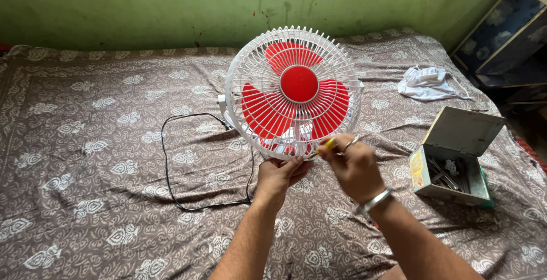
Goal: The person assembles a small electric fan by attaching the motor housing to the fan blades, securing it with a screw, and then attaching the front protective grill. The person uses a screwdriver to tighten the central screw and adjusts the fan head.
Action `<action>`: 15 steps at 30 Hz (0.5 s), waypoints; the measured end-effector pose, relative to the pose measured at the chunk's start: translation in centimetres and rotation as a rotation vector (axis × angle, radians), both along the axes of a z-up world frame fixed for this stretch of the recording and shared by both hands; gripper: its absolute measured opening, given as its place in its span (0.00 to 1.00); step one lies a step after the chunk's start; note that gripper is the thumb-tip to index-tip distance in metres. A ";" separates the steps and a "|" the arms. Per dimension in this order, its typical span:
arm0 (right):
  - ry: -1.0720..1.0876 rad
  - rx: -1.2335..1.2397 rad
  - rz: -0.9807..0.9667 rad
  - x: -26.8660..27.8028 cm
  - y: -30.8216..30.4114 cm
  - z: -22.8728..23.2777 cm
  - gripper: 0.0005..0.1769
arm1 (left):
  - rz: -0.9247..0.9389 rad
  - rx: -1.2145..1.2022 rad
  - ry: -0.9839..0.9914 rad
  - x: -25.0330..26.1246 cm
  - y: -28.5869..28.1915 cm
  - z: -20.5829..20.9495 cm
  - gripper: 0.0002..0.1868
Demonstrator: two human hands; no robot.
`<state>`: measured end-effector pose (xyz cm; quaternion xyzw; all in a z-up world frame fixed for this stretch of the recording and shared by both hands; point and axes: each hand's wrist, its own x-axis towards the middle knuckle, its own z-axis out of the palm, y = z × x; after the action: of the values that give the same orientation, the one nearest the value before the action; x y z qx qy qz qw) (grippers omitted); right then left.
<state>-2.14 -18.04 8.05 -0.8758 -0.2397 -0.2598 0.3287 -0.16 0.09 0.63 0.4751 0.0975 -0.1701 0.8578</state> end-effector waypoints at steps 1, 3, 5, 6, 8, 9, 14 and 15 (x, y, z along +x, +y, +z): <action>0.186 0.138 -0.072 0.0 -0.6 0.3 0.07 | 0.003 0.008 0.002 0.0 -0.2 0.0 0.13; 0.134 0.110 -0.053 0.1 0.0 0.2 0.05 | 0.006 0.011 0.005 0.2 -0.4 -0.2 0.12; -0.070 -0.053 0.022 -0.5 0.4 0.4 0.06 | 0.005 0.000 0.009 0.3 -0.2 -0.6 0.12; -0.247 -0.203 0.090 -1.1 0.8 0.3 0.08 | 0.011 0.004 -0.002 0.3 -0.2 -0.9 0.13; -0.423 -0.381 0.183 -1.9 1.4 0.3 0.08 | 0.025 0.011 -0.027 0.5 0.0 -1.2 0.13; -0.425 -0.408 0.206 -2.0 1.4 0.2 0.08 | 0.020 0.011 -0.022 0.5 0.0 -1.2 0.13; 0.057 0.079 0.029 -0.2 -0.2 0.1 0.06 | 0.019 -0.051 -0.018 0.4 -0.3 -0.9 0.12; 0.173 0.180 0.003 0.0 -0.5 0.2 0.07 | 0.016 -0.045 -0.023 0.5 -0.4 -0.9 0.12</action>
<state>-2.13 -18.59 8.23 -0.8616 -0.1875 -0.2031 0.4258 0.31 -0.31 -0.27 0.4569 0.0874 -0.1597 0.8707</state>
